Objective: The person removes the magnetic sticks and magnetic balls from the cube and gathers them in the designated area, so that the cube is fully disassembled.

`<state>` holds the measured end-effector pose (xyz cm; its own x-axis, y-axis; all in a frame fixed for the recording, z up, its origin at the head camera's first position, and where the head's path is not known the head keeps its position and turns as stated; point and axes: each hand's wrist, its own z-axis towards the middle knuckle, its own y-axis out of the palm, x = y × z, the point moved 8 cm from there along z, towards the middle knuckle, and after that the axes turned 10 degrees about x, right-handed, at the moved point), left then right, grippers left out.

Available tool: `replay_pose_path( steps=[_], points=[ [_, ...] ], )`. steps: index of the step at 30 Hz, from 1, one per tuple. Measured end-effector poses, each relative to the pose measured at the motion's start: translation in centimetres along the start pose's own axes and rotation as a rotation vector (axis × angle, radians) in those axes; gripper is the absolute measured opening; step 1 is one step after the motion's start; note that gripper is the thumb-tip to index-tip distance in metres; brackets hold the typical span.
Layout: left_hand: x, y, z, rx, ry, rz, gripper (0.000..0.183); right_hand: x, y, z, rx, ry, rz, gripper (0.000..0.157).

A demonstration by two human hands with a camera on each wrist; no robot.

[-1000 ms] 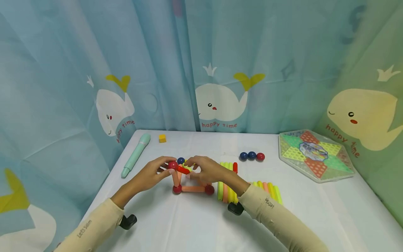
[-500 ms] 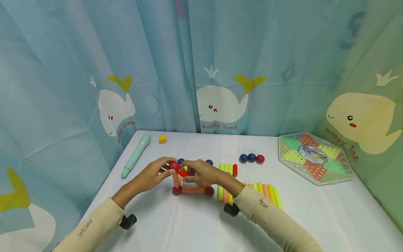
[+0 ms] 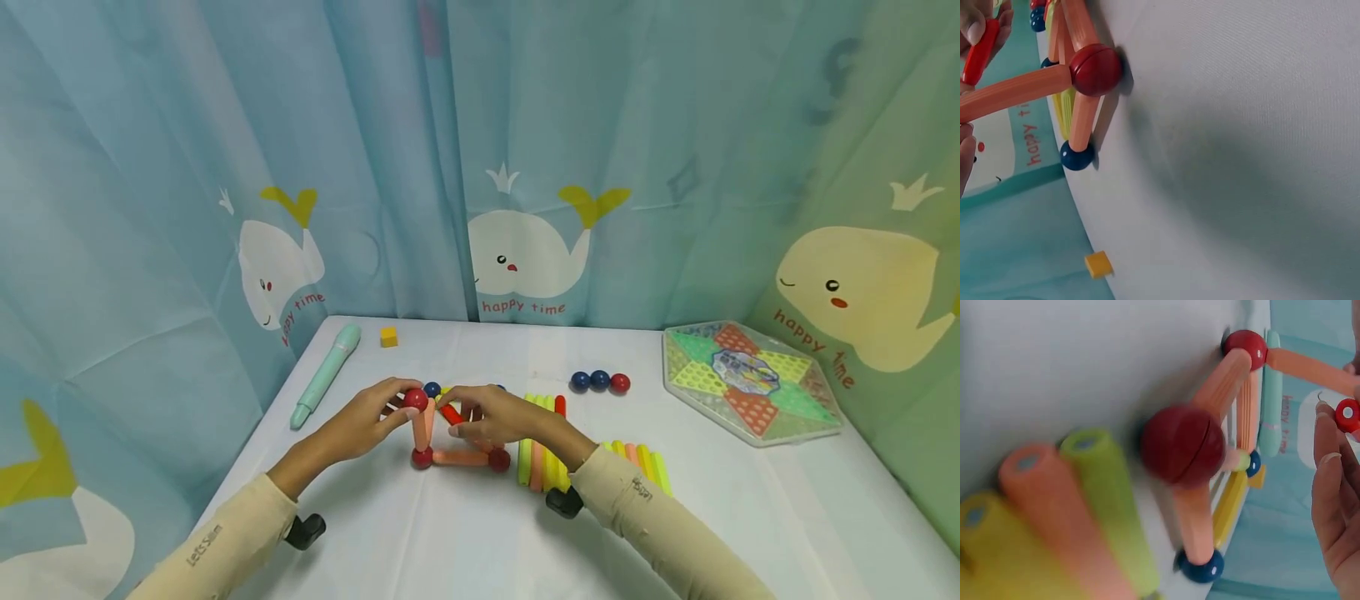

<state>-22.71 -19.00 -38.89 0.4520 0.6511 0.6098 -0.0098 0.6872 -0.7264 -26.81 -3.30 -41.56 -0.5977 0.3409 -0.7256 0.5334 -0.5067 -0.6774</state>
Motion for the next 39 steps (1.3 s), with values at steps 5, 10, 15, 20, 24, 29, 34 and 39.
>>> replay_pose_path(
  steps=[5, 10, 15, 20, 24, 29, 34, 39],
  points=[
    [-0.1, 0.1, 0.1, -0.002, 0.002, 0.014, 0.042, 2.5, -1.7, -1.9, 0.008, 0.091, 0.071, 0.052],
    [-0.2, 0.2, 0.2, -0.008, -0.009, 0.029, 0.044, 5.6, -3.7, -4.7, 0.028, 0.181, 0.072, 0.059],
    [-0.1, 0.2, 0.0, -0.006, -0.023, 0.043, 0.046, 8.6, -6.8, -7.5, 0.112, 0.280, -0.017, 0.061],
    [0.1, 0.2, 0.1, -0.004, -0.020, 0.040, 0.044, 11.5, -9.3, -9.8, 0.185, 0.356, -0.149, 0.065],
    [0.1, 0.3, 0.3, -0.008, -0.015, 0.037, 0.043, 13.3, -9.9, -11.1, 0.196, 0.420, -0.227, 0.064],
    [0.1, 0.3, 0.3, -0.011, -0.016, 0.035, 0.043, 14.4, -9.6, -11.4, 0.176, 0.479, -0.278, 0.062],
    [0.1, 0.3, 0.3, -0.016, -0.016, 0.038, 0.043, 15.2, -9.0, -11.2, 0.162, 0.558, -0.288, 0.068],
    [0.1, 0.2, 0.3, -0.017, -0.021, 0.040, 0.043, 15.2, -8.7, -10.7, 0.150, 0.563, -0.301, 0.070]
  ],
)
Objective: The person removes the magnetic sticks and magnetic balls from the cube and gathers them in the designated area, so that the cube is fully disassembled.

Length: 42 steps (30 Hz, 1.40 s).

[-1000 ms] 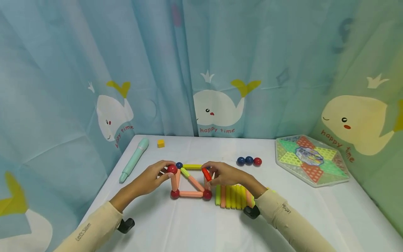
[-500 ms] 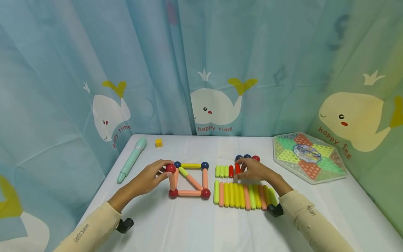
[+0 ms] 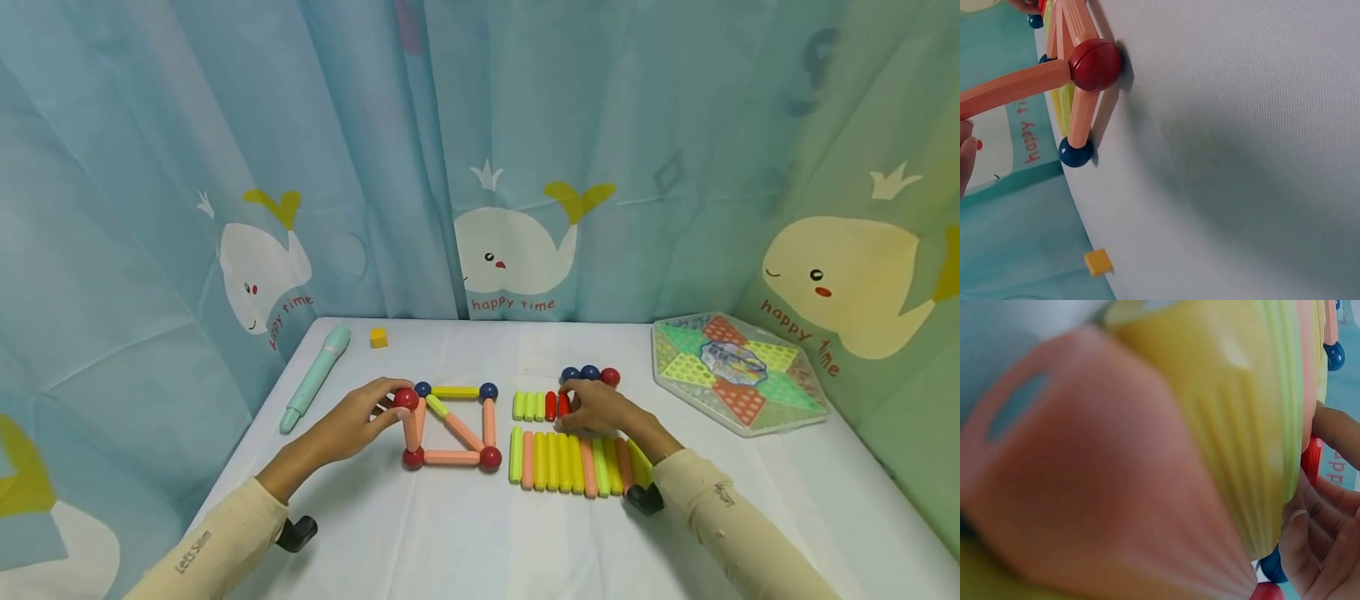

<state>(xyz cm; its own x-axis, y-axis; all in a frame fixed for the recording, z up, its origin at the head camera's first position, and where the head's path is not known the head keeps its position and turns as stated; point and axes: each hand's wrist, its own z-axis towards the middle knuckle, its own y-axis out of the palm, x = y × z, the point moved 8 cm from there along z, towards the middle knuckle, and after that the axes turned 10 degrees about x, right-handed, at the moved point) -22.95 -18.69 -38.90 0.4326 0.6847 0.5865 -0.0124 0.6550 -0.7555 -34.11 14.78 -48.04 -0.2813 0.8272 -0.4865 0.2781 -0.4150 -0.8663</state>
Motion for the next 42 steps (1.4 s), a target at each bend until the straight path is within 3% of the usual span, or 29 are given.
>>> replay_pose_path(
  steps=[10, 19, 28, 36, 42],
  points=[
    [0.1, 0.0, 0.2, 0.000, -0.001, -0.006, 0.042, -0.1, 0.3, 0.2, -0.020, 0.021, 0.031, 0.071],
    [-0.3, 0.3, -0.1, 0.017, -0.030, -0.004, 0.045, -0.1, 0.5, 0.2, 0.015, 0.022, 0.023, 0.068],
    [-0.1, 0.7, 0.0, 0.003, 0.009, -0.015, 0.048, -0.2, 0.4, 0.1, 0.018, 0.045, 0.015, 0.072],
    [-2.2, 2.4, -0.3, -0.041, -0.132, -0.061, 0.074, 0.0, -0.1, -0.3, 0.039, 0.037, 0.019, 0.073],
    [-3.7, 4.0, -0.7, -0.082, -0.191, -0.058, 0.043, -1.1, -1.3, 0.0, 0.174, -0.061, 0.012, 0.059]
  ],
)
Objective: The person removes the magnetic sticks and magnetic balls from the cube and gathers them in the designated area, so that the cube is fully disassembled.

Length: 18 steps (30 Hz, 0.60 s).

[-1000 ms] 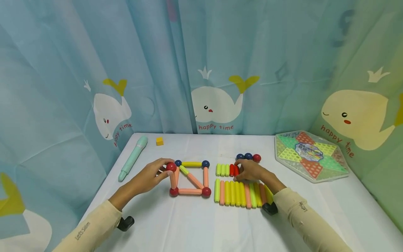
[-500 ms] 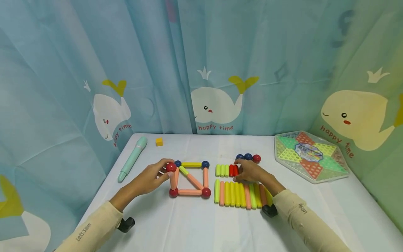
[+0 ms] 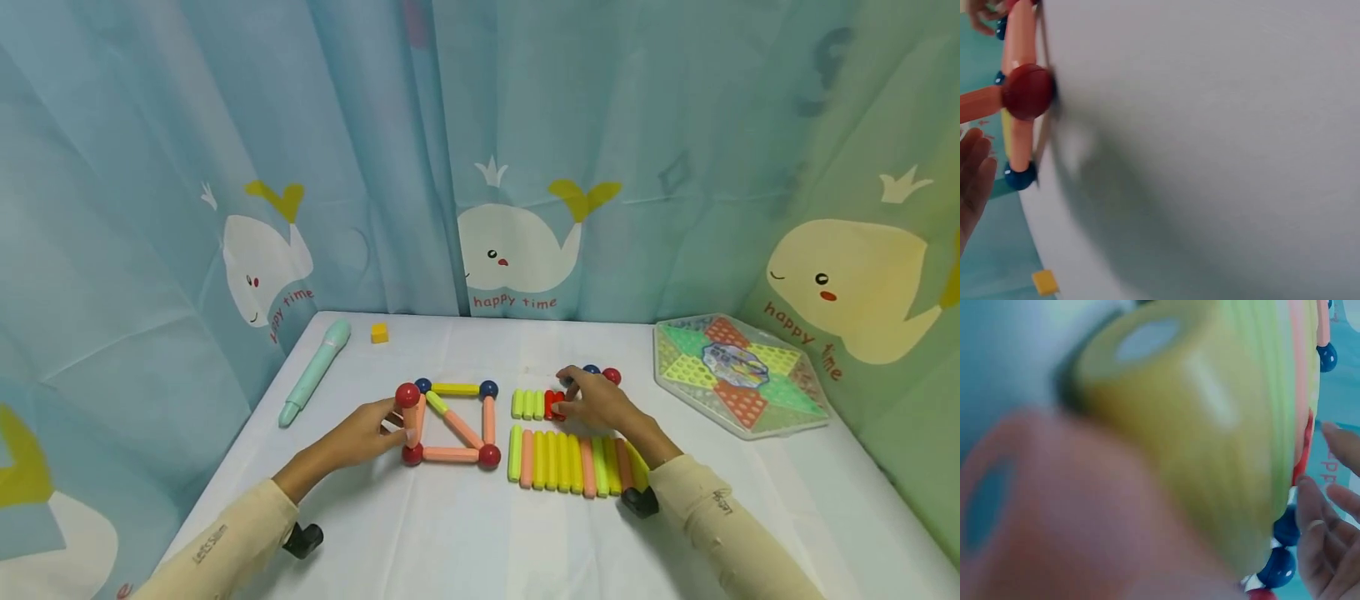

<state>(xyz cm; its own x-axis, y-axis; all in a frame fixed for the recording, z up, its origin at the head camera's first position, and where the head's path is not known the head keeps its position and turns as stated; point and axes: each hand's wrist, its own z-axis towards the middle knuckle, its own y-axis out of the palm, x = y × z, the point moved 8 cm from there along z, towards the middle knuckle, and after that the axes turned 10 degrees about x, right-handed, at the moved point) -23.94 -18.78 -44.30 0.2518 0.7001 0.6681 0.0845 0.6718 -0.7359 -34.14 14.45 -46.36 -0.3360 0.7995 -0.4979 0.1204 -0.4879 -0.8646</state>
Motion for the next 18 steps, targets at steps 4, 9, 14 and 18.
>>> replay_pose_path(
  steps=[4, 9, 14, 18],
  points=[
    [-1.4, 1.2, 0.1, -0.042, -0.049, 0.015, 0.034, -1.7, -0.4, 0.6, 0.045, -0.026, -0.008, 0.055],
    [-2.0, 2.1, 0.1, -0.072, -0.020, 0.031, 0.031, -5.6, -0.3, 0.9, 0.019, -0.082, 0.078, 0.050],
    [-2.1, 2.2, 0.0, -0.069, -0.017, 0.051, 0.028, -12.3, 0.8, 0.9, -0.055, -0.204, 0.321, 0.041],
    [-2.3, 2.1, -0.1, -0.072, -0.022, 0.053, 0.031, -17.4, 2.0, 1.0, -0.098, -0.297, 0.433, 0.043]
  ],
)
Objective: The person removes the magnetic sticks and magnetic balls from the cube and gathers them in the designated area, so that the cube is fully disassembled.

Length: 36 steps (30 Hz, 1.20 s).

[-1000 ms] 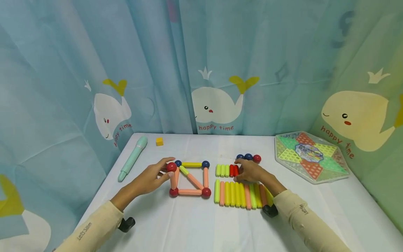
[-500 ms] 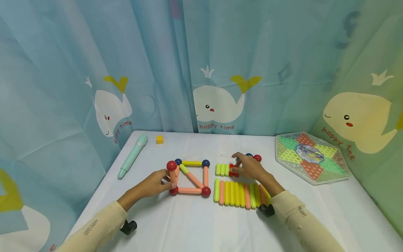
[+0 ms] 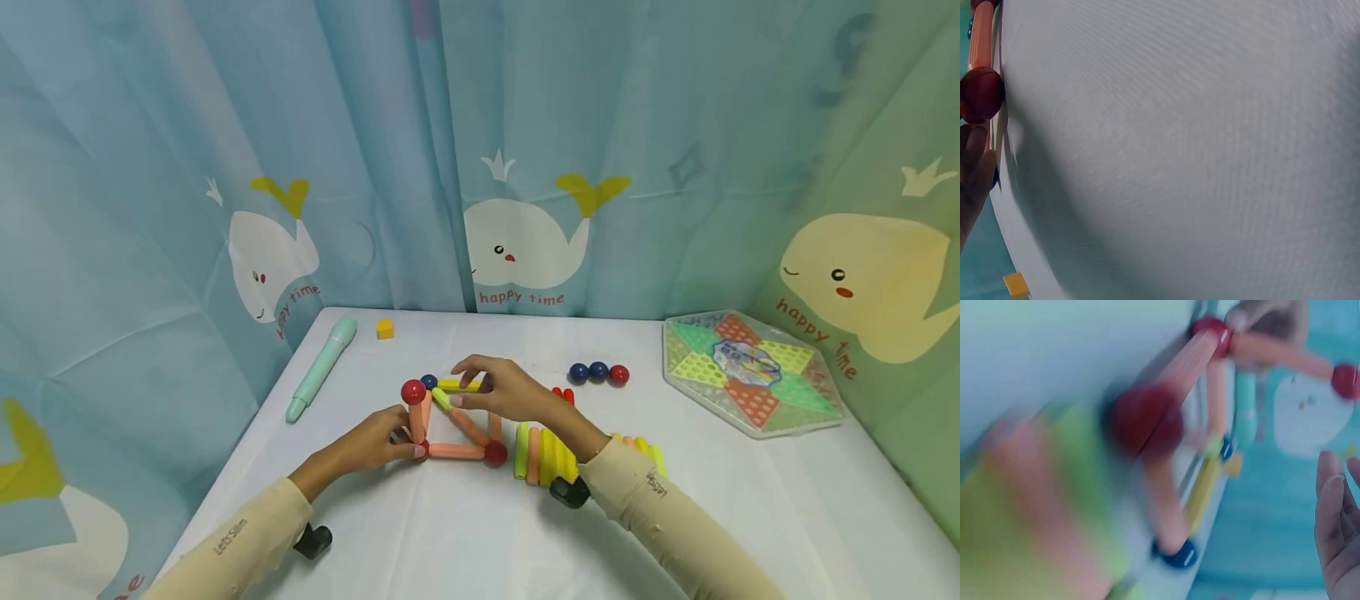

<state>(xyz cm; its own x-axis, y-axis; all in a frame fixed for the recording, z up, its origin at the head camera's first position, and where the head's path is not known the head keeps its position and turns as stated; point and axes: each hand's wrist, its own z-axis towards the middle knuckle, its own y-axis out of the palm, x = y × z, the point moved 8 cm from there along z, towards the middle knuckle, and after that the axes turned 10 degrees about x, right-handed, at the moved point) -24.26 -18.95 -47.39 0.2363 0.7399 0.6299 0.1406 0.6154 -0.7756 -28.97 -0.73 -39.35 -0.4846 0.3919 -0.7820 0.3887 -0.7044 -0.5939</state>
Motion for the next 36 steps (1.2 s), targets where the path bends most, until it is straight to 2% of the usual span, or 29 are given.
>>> replay_pose_path(
  steps=[5, 11, 20, 26, 31, 36],
  points=[
    [0.4, 0.2, 0.2, 0.004, 0.072, -0.014, 0.025, -2.6, 2.6, 1.2, -0.019, -0.067, 0.019, 0.052],
    [1.1, 0.5, 0.2, 0.025, 0.148, -0.014, 0.020, -3.5, 3.6, 1.6, 0.010, -0.125, 0.027, 0.040],
    [0.8, 0.5, 0.1, 0.054, 0.112, -0.013, 0.023, -4.0, 3.9, 1.8, -0.067, -0.174, 0.008, 0.031],
    [0.9, 0.6, 0.1, 0.065, 0.170, -0.030, 0.019, -3.5, 3.9, 1.8, -0.090, -0.133, 0.045, 0.029],
    [0.9, 0.7, -0.2, 0.060, 0.198, -0.007, 0.012, -2.7, 2.6, 1.3, -0.080, -0.137, 0.110, 0.027],
    [0.6, 0.3, -0.5, 0.056, 0.180, 0.025, 0.012, -0.8, -1.3, 0.0, -0.043, -0.119, 0.114, 0.027]
  ],
)
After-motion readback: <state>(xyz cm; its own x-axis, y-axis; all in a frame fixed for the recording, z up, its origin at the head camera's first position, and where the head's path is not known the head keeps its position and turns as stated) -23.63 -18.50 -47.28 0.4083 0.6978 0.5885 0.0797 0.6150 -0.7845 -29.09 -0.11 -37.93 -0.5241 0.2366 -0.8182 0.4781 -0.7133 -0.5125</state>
